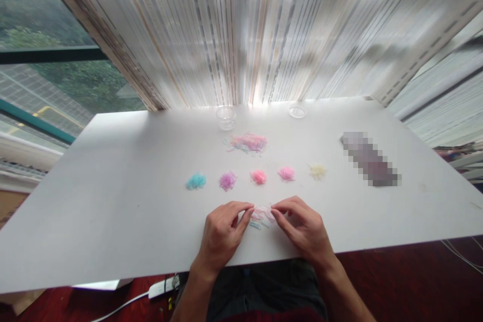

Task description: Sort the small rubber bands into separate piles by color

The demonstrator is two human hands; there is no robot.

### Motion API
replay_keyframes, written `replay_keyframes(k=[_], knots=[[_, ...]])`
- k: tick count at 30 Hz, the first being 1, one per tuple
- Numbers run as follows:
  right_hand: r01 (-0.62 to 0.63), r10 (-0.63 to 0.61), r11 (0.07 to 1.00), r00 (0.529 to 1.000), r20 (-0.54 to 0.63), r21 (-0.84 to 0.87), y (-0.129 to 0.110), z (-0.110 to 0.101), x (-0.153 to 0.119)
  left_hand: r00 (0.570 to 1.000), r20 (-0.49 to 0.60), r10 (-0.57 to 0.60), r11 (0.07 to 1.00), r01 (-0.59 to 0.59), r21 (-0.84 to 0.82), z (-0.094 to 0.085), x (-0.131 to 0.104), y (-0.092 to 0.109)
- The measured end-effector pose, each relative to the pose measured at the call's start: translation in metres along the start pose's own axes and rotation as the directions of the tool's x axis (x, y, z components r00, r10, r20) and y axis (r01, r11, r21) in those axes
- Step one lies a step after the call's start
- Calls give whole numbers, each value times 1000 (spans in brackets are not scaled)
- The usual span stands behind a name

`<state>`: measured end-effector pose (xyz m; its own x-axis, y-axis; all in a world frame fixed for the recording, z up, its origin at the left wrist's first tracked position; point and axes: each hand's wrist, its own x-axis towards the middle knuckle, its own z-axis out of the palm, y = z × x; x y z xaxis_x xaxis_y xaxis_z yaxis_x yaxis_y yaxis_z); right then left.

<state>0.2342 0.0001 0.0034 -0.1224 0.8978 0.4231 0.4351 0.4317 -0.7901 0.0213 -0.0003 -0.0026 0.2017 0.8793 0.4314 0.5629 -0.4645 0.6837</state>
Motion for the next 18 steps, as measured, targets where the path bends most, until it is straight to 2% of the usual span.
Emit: replay_keyframes(k=[4,10,14,18], knots=[[-27,27,1000,999,-43,-1,-3,-18,10,1000,8,2,1000,-2,-12,0,0,1],[-84,51,983,980,-192,-165,14,-43,41,1000,-7,9,1000,-9,-10,1,1,1],[-157,109,966,968,-224,-205,31,-43,54,1000,-20,8,1000,-8,7,1,0,1],[-216,169,956,958,-230,-200,39,-37,55,1000,-15,5,1000,-6,-7,1,0,0]])
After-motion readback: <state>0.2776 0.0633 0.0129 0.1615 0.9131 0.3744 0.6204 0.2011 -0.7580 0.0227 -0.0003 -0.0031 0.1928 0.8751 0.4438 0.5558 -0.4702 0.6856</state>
